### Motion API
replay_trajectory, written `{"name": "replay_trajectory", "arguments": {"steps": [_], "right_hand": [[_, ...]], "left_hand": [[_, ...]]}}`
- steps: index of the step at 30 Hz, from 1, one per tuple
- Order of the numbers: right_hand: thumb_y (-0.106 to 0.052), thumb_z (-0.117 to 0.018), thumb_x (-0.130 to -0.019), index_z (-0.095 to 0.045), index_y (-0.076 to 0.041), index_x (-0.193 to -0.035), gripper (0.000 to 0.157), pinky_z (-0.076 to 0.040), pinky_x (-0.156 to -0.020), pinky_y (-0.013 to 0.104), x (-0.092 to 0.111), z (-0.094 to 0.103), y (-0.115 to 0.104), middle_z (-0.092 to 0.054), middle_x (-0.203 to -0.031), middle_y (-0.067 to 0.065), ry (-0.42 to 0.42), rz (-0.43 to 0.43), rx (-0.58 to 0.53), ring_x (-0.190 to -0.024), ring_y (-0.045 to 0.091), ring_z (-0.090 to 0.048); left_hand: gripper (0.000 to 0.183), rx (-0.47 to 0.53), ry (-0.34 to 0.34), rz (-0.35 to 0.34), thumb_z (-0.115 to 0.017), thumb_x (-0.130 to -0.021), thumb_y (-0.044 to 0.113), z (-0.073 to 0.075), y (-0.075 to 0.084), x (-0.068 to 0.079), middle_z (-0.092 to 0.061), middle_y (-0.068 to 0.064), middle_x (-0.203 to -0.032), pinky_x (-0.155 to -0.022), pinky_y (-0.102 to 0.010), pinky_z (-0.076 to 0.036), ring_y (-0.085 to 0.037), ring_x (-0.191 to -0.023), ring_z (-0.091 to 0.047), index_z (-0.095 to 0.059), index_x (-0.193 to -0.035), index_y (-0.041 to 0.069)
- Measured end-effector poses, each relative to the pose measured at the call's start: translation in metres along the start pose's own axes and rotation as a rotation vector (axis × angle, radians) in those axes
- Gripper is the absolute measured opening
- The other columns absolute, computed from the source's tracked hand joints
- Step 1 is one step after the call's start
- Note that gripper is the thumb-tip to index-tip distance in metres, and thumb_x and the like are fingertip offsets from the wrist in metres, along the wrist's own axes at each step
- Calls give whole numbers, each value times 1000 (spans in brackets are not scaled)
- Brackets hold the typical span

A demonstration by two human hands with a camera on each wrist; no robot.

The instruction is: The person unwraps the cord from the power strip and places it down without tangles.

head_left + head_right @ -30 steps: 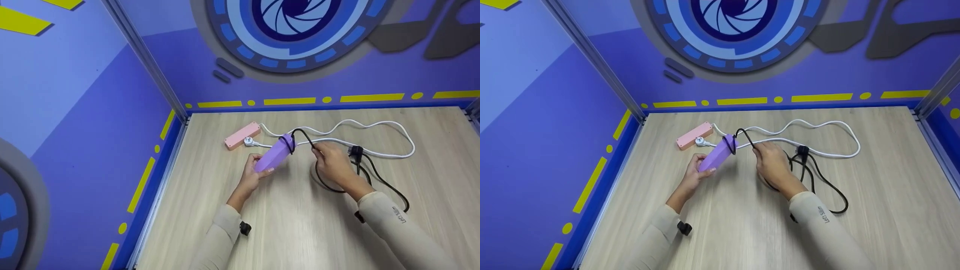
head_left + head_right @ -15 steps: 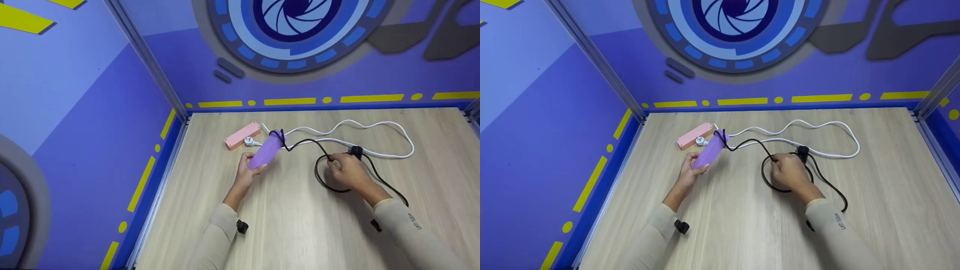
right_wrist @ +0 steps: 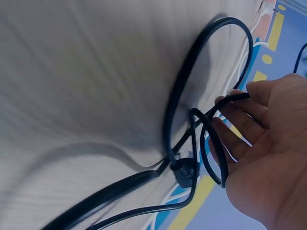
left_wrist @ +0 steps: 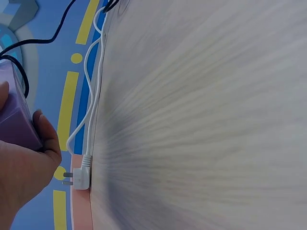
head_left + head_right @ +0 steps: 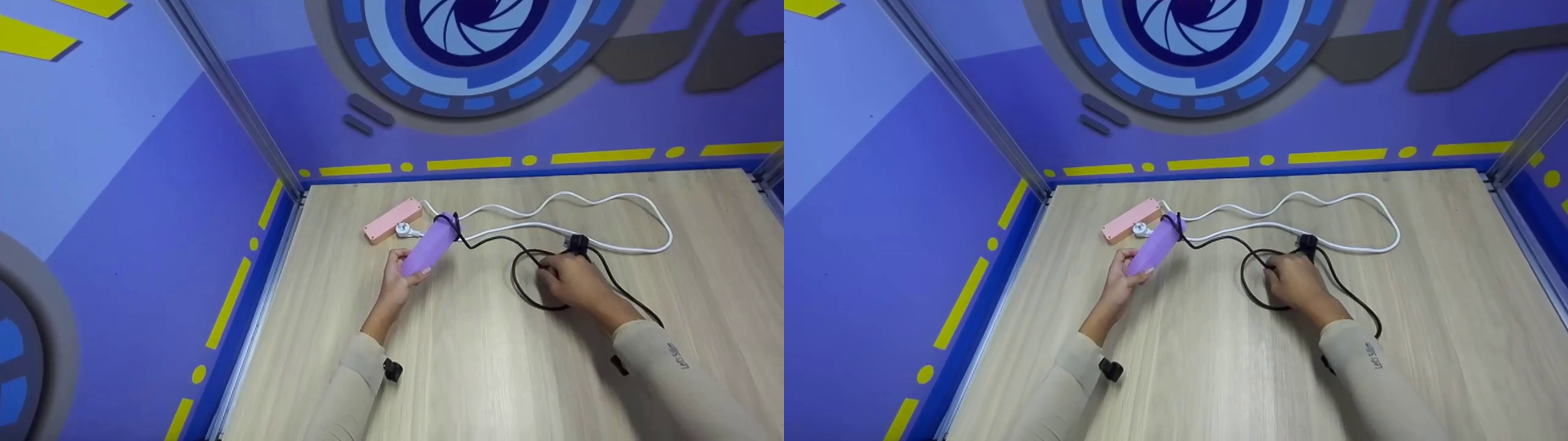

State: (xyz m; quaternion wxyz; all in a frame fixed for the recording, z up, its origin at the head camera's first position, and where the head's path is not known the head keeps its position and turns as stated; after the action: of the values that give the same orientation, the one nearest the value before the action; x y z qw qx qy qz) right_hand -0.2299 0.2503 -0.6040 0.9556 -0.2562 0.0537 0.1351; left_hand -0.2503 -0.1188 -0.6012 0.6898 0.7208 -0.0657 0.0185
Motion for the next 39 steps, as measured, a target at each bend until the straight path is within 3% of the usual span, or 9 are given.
{"name": "replay_trajectory", "arguments": {"steps": [2,4,7,14,18,24,29,34,39], "right_hand": [[-20,-73,-98,-76,-8,-107,15,-51,-73,45,-3,2,-5,-72,-82,6,-8,8,7,-80,27,-68],[-23,-73,-98,-75,-6,-116,25,-53,-88,53,-5,3,-10,-78,-93,11,-8,9,-4,-95,37,-72],[-25,-73,-99,-68,-1,-130,40,-41,-108,61,-8,5,-17,-80,-114,18,-11,22,-47,-118,48,-68],[-24,-75,-97,-56,0,-146,58,-38,-115,65,-18,6,-40,-72,-136,20,-22,59,-110,-132,47,-61],[-23,-75,-97,-56,0,-149,59,-38,-119,64,-27,4,-61,-65,-147,22,6,123,-124,-142,46,-56],[-17,-74,-98,-63,2,-141,48,-41,-118,63,-40,-5,-84,-67,-144,23,30,224,-96,-139,46,-59],[-16,-71,-101,-71,2,-126,30,-49,-106,61,-43,-15,-84,-76,-121,20,13,223,-93,-119,42,-70],[-13,-70,-101,-76,-5,-106,11,-54,-87,52,-40,-15,-82,-75,-99,10,32,195,-108,-94,30,-71],[-11,-71,-101,-76,-7,-99,7,-54,-82,47,-35,-6,-82,-74,-92,5,63,226,-109,-88,23,-68]], "left_hand": [[53,-7,9,4,-78,-91,1,-2,0,0,-55,-15,-135,-84,-28,-51,-26,-122,-53,-45,-131,5],[52,-13,12,7,-79,-90,0,-4,1,0,-56,-15,-134,-84,-28,-51,-26,-122,-53,-46,-130,5],[52,-5,5,9,-79,-90,0,-6,0,1,-57,-15,-133,-83,-28,-52,-26,-120,-54,-46,-130,5],[53,9,-25,-3,-78,-90,1,-12,0,4,-57,-15,-129,-81,-27,-53,-23,-114,-55,-45,-131,3],[54,30,-66,-11,-77,-90,-1,-17,1,7,-58,-15,-127,-81,-26,-52,-21,-112,-56,-43,-132,2],[55,-8,-101,-18,-78,-90,2,-29,6,10,-57,-20,-139,-98,-33,-55,-27,-128,-55,-43,-133,3],[56,1,-123,-17,-77,-90,2,-36,9,12,-54,-22,-142,-99,-35,-57,-30,-130,-54,-43,-134,3],[55,-8,-99,-12,-77,-90,2,-33,4,9,-54,-22,-142,-100,-37,-56,-30,-131,-53,-43,-134,3],[55,-21,-77,-21,-79,-89,1,-29,1,6,-54,-21,-143,-108,-42,-52,-31,-133,-52,-45,-132,3]]}}
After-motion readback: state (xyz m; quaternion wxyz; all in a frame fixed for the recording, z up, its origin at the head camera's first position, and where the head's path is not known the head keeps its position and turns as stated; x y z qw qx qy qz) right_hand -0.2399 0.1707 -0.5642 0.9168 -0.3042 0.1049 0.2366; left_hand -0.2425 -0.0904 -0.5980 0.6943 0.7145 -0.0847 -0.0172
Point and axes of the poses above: each hand's wrist, its own x-axis away from the middle knuckle, its own z-axis out of the back of the hand, y = z × x, the point moved 2 cm from there along -x, towards the middle knuckle
